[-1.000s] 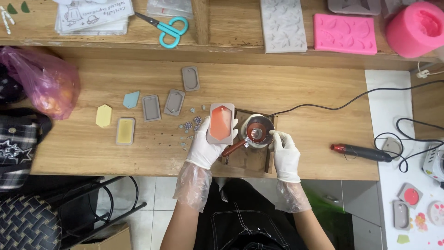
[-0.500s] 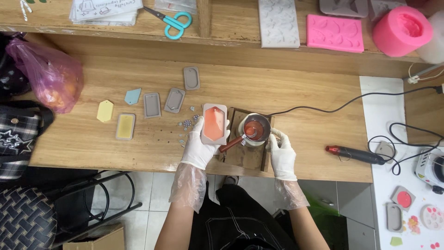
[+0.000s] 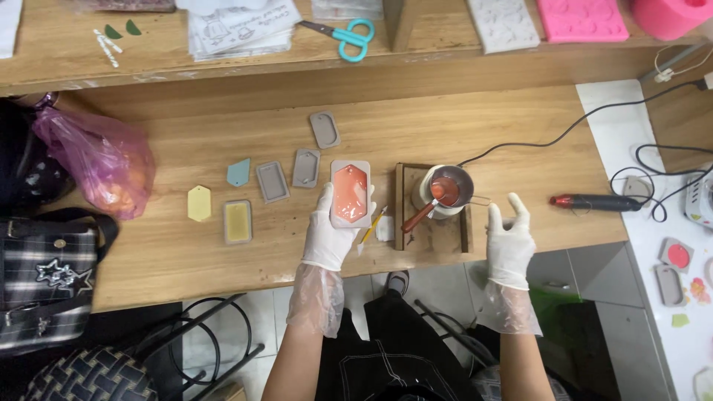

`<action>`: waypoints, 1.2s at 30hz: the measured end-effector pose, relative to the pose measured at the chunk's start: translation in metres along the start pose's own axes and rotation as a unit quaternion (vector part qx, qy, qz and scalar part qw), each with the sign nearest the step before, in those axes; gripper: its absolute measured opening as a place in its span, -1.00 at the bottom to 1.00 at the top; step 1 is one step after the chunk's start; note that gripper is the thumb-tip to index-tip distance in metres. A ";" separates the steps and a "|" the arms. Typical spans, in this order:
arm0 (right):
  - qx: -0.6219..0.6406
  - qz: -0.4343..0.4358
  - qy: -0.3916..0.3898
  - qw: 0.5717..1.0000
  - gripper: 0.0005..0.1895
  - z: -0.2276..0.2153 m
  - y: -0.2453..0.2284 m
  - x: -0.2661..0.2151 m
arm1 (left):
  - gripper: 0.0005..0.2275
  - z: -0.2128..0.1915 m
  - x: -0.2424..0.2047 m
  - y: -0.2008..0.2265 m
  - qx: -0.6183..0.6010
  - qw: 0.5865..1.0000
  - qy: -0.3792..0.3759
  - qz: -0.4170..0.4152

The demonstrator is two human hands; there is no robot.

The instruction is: The recorder prepares molds, melts wax, and embeds decorative elements into scented wax tablets.

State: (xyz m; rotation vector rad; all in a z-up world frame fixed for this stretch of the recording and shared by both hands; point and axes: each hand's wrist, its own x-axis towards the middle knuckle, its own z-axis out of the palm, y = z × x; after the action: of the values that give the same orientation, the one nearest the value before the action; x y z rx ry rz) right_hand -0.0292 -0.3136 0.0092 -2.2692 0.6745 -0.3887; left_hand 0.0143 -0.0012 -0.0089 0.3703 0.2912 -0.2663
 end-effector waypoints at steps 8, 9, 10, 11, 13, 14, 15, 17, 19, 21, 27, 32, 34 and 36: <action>0.017 0.032 0.074 0.997 -0.48 -0.001 -0.050 -0.087 | -0.48 -0.013 -0.027 0.044 -0.040 0.997 -0.033 -0.066; 0.019 0.037 0.078 0.996 -0.49 -0.001 -0.053 -0.095 | -0.48 -0.015 -0.030 0.047 -0.042 0.996 -0.033 -0.070; 0.018 0.039 0.081 0.996 -0.49 0.001 -0.058 -0.101 | -0.48 -0.018 -0.032 0.050 -0.042 0.996 -0.035 -0.074; 0.017 0.040 0.082 0.996 -0.50 0.002 -0.062 -0.106 | -0.48 -0.020 -0.033 0.054 -0.045 0.996 -0.033 -0.076; 0.014 0.040 0.086 0.995 -0.50 0.000 -0.069 -0.112 | -0.48 -0.023 -0.033 0.056 -0.050 0.995 -0.033 -0.081; 0.012 0.042 0.082 0.996 -0.51 0.000 -0.073 -0.113 | -0.49 -0.025 -0.032 0.057 -0.057 0.994 -0.027 -0.086; 0.010 0.043 0.079 0.996 -0.52 0.000 -0.076 -0.113 | -0.50 -0.027 -0.031 0.058 -0.065 0.994 -0.020 -0.091; 0.005 0.041 0.078 0.996 -0.53 -0.001 -0.080 -0.116 | -0.51 -0.030 -0.029 0.058 -0.074 0.992 0.002 -0.103; 0.002 0.038 0.078 0.996 -0.54 0.002 -0.087 -0.115 | -0.52 -0.037 -0.023 0.058 -0.081 0.990 0.022 -0.114; 0.015 0.036 0.076 0.996 -0.56 0.002 -0.092 -0.115 | -0.52 -0.049 -0.018 0.052 -0.071 0.990 0.040 -0.111; 0.055 0.015 0.039 0.998 -0.60 0.015 -0.126 -0.112 | -0.51 -0.038 -0.016 0.061 0.013 0.998 0.044 -0.040; 0.191 -0.013 -0.022 0.981 -0.64 0.044 -0.145 -0.107 | -0.49 -0.034 -0.004 0.063 0.057 0.998 0.035 -0.003; 0.240 -0.007 -0.057 0.969 -0.66 0.058 -0.154 -0.107 | -0.49 -0.029 -0.003 0.062 0.071 0.996 0.047 -0.001; 0.277 0.053 -0.162 0.946 -0.64 0.075 -0.165 -0.108 | -0.49 -0.018 -0.006 0.063 0.060 0.997 0.056 -0.007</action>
State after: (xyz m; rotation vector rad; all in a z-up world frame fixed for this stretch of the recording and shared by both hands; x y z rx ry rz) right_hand -0.0250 -0.1112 0.0681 -1.6971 0.4428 -0.1229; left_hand 0.0237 0.0634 -0.0036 0.5029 0.3899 -0.2780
